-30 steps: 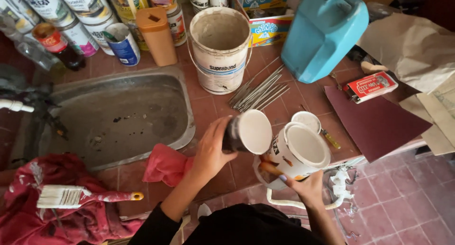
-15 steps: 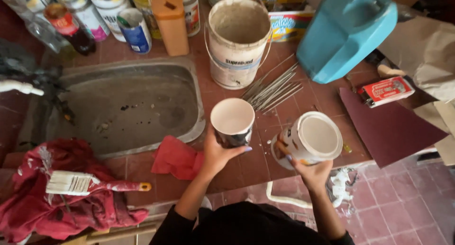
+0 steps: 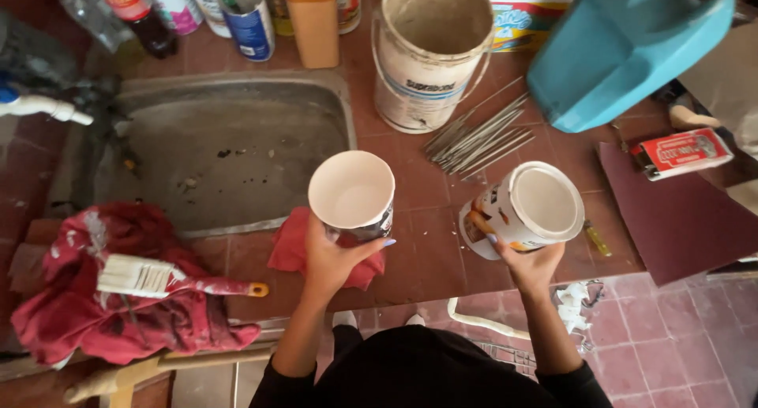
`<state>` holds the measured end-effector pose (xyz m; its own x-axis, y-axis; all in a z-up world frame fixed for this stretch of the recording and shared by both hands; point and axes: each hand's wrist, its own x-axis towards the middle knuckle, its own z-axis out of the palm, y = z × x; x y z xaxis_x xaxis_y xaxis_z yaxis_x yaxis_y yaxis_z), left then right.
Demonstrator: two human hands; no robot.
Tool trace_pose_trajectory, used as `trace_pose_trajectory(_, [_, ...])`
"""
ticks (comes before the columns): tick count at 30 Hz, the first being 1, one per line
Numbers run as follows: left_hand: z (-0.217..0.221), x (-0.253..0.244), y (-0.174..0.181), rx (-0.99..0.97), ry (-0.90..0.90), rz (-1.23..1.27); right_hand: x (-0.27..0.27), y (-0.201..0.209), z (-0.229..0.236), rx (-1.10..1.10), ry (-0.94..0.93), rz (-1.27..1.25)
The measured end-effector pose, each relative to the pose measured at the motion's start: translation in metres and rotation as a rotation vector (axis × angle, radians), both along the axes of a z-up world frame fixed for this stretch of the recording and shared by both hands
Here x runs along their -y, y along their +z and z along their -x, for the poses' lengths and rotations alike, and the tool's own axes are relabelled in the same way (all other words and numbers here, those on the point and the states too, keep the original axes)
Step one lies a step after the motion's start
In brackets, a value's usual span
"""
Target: Mixing paint in a small cup by adding liquid from a container and stirring with a stick.
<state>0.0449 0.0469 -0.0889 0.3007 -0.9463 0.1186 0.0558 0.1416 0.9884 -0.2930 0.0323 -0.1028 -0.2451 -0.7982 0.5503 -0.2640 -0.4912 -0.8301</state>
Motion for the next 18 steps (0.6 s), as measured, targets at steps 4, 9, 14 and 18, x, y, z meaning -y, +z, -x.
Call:
trace_pose_trajectory(4, [-0.020, -0.012, 0.030, 0.029, 0.052, 0.004, 0.024, -0.030, -0.021, -0.057, 0.059, 0.020])
trace_pose_trajectory(9, [-0.047, -0.033, 0.042, 0.044, 0.110, 0.083, 0.050, -0.037, -0.089, -0.015, 0.158, 0.015])
trace_pose_trajectory(14, [-0.065, -0.051, 0.047, 0.093, 0.160, 0.048, 0.057, -0.021, -0.126, -0.037, 0.235, 0.033])
trace_pose_trajectory(18, [-0.075, -0.058, 0.035, 0.051, 0.170, 0.139, 0.067, -0.045, -0.115, -0.102, 0.285, 0.018])
